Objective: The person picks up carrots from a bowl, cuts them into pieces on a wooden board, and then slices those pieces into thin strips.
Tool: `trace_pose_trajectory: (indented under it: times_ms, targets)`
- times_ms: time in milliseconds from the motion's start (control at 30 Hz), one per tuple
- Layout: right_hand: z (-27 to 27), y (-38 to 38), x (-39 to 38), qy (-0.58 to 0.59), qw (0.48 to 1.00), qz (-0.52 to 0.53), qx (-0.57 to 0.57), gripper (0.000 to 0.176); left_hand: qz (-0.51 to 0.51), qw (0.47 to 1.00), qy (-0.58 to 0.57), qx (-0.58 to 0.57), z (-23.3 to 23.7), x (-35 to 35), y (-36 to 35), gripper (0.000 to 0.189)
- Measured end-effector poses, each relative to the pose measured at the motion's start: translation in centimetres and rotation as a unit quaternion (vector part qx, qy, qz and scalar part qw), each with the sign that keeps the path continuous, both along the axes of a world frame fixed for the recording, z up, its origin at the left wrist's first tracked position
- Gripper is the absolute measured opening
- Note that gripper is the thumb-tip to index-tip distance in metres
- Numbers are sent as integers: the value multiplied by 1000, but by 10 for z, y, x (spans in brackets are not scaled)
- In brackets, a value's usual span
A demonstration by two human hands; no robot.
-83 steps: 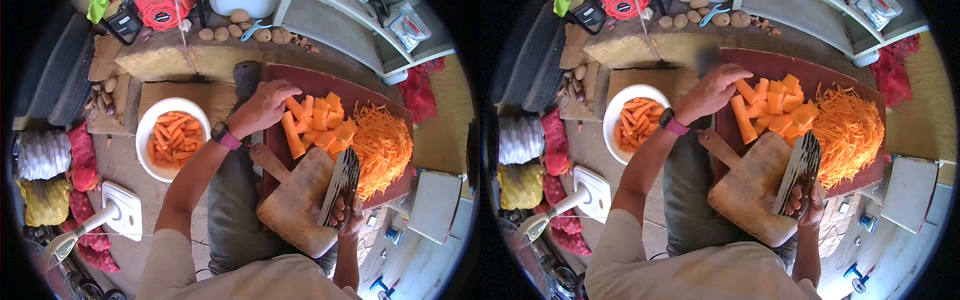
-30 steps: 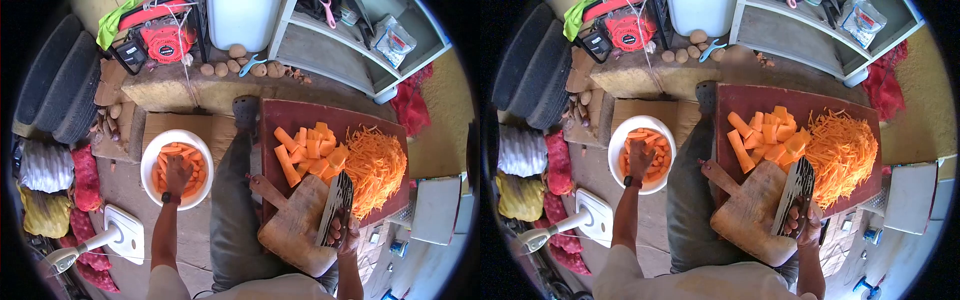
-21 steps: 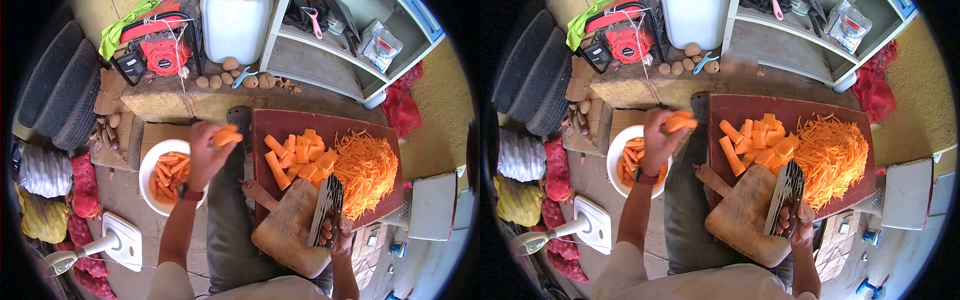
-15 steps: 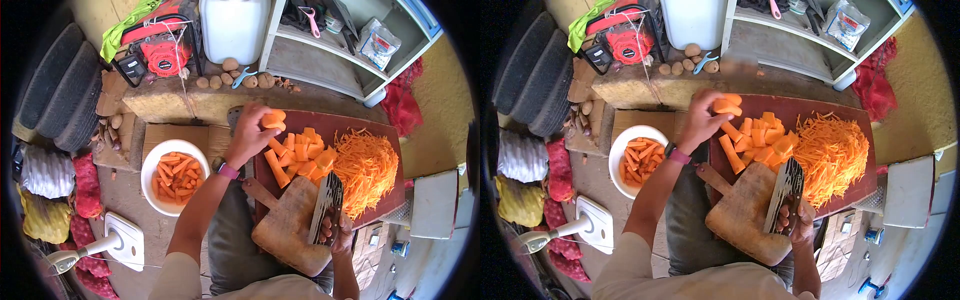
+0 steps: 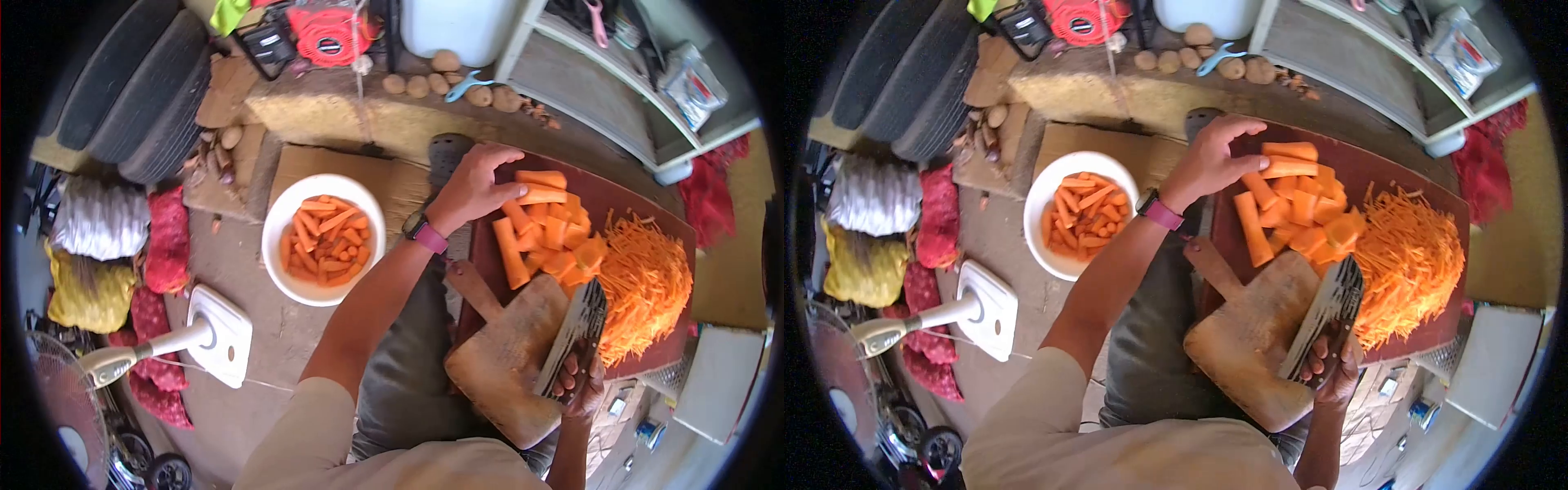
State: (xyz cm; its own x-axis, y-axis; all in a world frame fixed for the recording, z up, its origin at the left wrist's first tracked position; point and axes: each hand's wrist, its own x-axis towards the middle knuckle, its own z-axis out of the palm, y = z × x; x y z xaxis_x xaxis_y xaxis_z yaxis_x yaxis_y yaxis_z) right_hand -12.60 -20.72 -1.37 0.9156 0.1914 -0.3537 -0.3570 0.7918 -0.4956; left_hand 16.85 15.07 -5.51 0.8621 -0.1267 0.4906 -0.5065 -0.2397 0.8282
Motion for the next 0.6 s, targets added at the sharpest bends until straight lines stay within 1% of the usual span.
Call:
trace_pose_trajectory:
  times_ms: [100, 133, 200, 267, 333, 367, 400, 433, 467, 567, 600]
  targets:
    - [1, 2, 2, -12, 999, 0, -34, 59, 8, 989, 136, -64, 14, -12, 37, 48]
    - [2, 3, 3, -8, 999, -1, -35, 59, -5, 975, 187, -119, -1, -8, 54, 44]
    - [3, 5, 2, 2, 999, -9, -37, 58, 38, 973, 219, -66, -28, -20, 103, 41]
    - [2, 2, 0, 3, 1000, -3, -31, 58, 142, 977, 156, -35, -76, -40, 138, 33]
    - [-3, -5, -1, -2, 1000, 14, -21, 55, 206, 962, 165, 71, -143, -69, 182, 41]
    - [-4, -7, -3, 5, 1000, 11, -20, 56, 218, 948, 197, 122, -174, -88, 206, 44]
    - [-5, -6, -4, 11, 1000, 2, -23, 57, 229, 931, 228, 171, -204, -108, 228, 49]
    - [-4, -5, -4, 17, 999, -9, -28, 58, 268, 904, 247, 225, -240, -127, 250, 49]
    - [-4, -5, -5, 22, 999, -21, -34, 59, 305, 872, 265, 277, -263, -141, 267, 50]
    - [-3, -7, -5, 29, 999, -17, -29, 57, 459, 744, 365, 322, -277, -166, 290, 57]
    - [-3, -8, -5, 32, 999, -14, -25, 57, 451, 741, 380, 321, -277, -169, 297, 61]
